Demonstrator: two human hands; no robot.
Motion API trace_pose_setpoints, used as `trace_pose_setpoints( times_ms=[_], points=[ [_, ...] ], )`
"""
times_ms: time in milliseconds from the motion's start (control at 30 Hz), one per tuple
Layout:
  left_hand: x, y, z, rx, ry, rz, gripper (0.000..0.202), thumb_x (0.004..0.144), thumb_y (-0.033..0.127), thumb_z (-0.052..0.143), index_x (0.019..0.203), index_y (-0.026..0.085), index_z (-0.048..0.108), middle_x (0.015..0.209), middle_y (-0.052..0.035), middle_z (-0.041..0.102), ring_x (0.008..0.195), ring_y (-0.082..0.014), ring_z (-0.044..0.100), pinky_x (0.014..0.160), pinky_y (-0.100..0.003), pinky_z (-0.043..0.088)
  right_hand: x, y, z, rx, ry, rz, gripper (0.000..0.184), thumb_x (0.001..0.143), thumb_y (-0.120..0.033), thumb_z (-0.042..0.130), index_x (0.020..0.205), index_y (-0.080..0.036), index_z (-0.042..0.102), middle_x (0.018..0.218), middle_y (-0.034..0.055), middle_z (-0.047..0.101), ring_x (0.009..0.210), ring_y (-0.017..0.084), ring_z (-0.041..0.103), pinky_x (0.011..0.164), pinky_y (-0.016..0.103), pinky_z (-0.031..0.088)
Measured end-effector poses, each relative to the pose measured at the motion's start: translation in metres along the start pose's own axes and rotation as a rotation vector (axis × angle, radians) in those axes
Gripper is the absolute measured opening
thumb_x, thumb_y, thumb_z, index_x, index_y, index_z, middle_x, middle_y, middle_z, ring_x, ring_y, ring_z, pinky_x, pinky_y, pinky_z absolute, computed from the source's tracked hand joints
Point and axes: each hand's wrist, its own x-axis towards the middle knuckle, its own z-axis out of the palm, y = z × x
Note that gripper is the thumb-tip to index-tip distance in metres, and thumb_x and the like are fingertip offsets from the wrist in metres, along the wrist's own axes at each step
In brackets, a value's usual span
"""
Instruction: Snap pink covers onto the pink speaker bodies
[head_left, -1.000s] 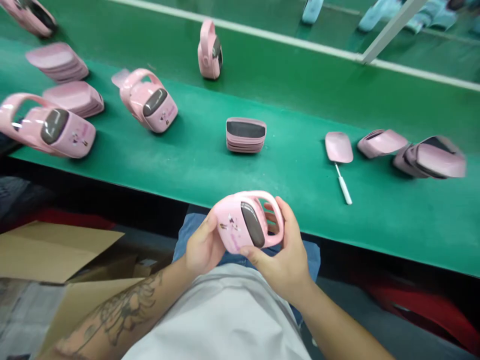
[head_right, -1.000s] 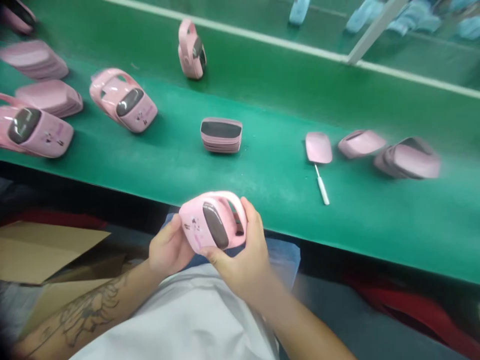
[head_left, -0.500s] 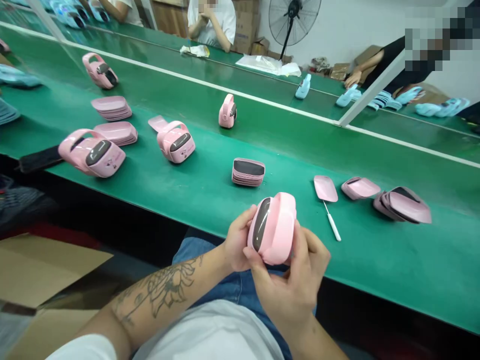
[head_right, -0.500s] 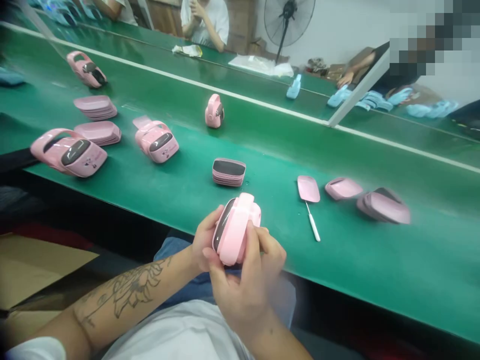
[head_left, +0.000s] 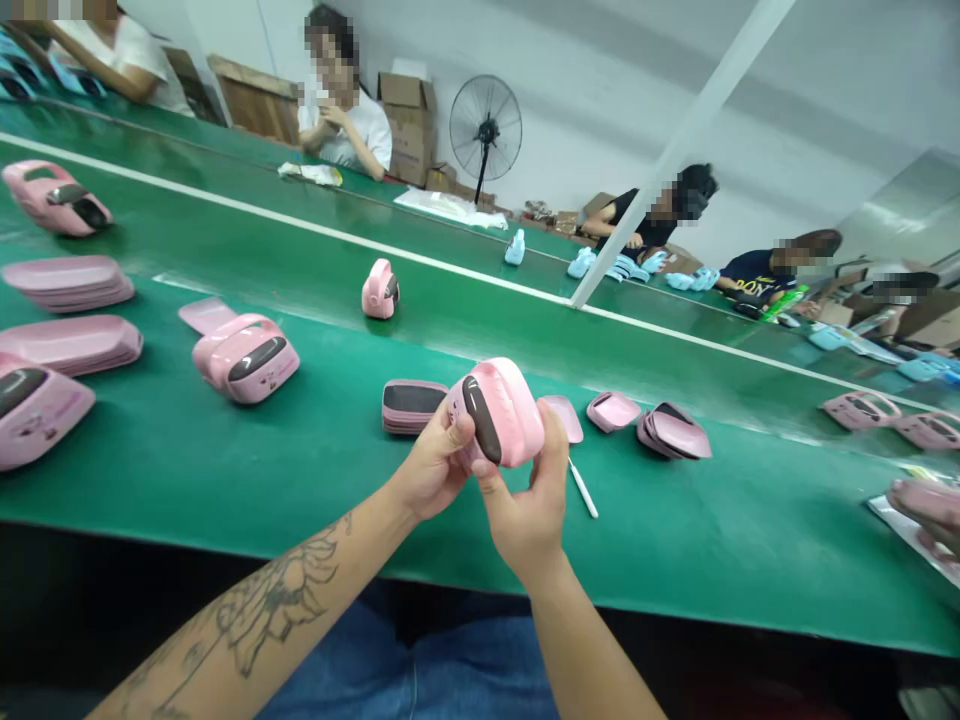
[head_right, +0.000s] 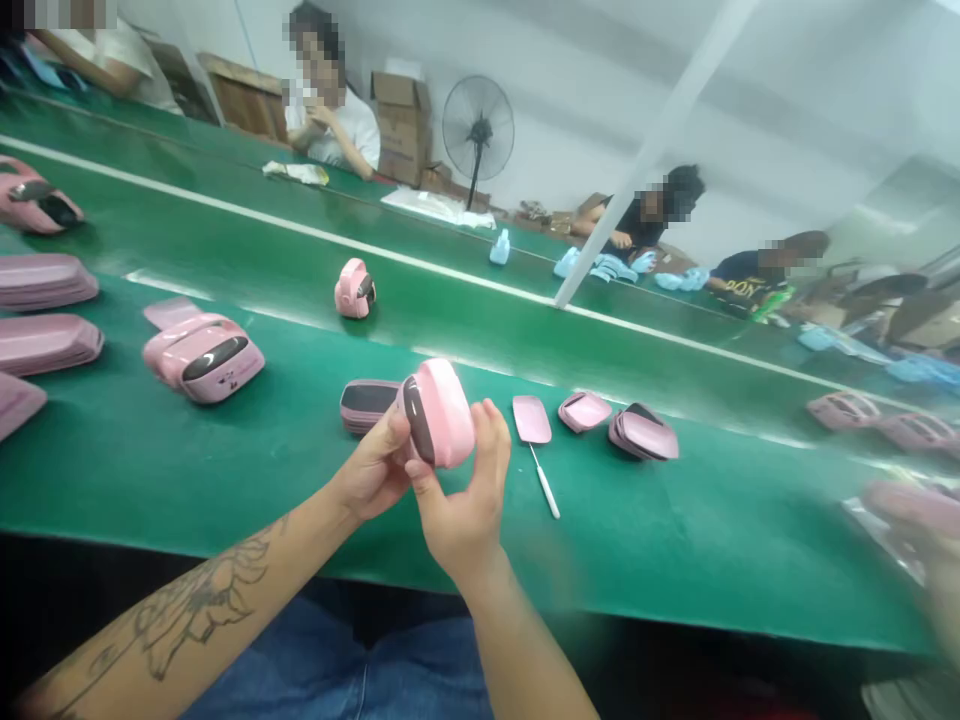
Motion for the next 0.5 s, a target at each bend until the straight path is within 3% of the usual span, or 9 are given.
trace_pose_setpoints(
  times_ms=[100,267,367,500],
  points=[
    [0.031,0.016,0.008,0.198,0.023,0.207,0.087,0.072,0.069,0.092,0.14,0.024,0.062,0.127,-0.0078,0.075,0.118,-0.0249,0.071,0.1,-0.033,0.055,0.035,0.015,0.015,0.171,-0.059,0.127,0.087,0.097,-0.056,0.07,0.164,-0.022,0.027,0.165,0.0236,0.046,0.156,0.039,0.046,0.123,0.067,0.044],
    [0.081,0.055,-0.006,0.546,0.156,0.444,0.073,0.092,0.083,0.06,0.118,0.017,0.076,0.112,-0.0094,0.079,0.108,-0.0253,0.07,0.092,-0.033,0.053,0.074,0.036,0.038,0.28,-0.051,-0.066,0.079,0.096,-0.049,0.07,0.161,-0.021,0.034,0.161,0.0229,0.05,0.149,0.038,0.055,0.121,0.061,0.049],
    [0.09,0.071,-0.018,0.678,0.103,0.5,0.083,0.095,0.087,0.047,0.112,0.014,0.082,0.108,-0.0121,0.081,0.101,-0.0277,0.071,0.086,-0.033,0.052,0.074,0.041,0.048,0.222,-0.037,-0.17,0.077,0.093,-0.043,0.073,0.159,-0.024,0.038,0.155,0.0197,0.055,0.143,0.037,0.06,0.118,0.059,0.052],
    [0.083,0.072,-0.027,0.661,-0.035,0.445,0.096,0.093,0.092,0.038,0.126,0.012,0.08,0.1,-0.013,0.081,0.085,-0.0258,0.071,0.075,-0.033,0.052,0.062,0.039,0.053,0.11,-0.016,-0.267,0.081,0.091,-0.04,0.074,0.161,-0.025,0.035,0.149,0.0199,0.057,0.137,0.038,0.063,0.112,0.06,0.057]
  ],
)
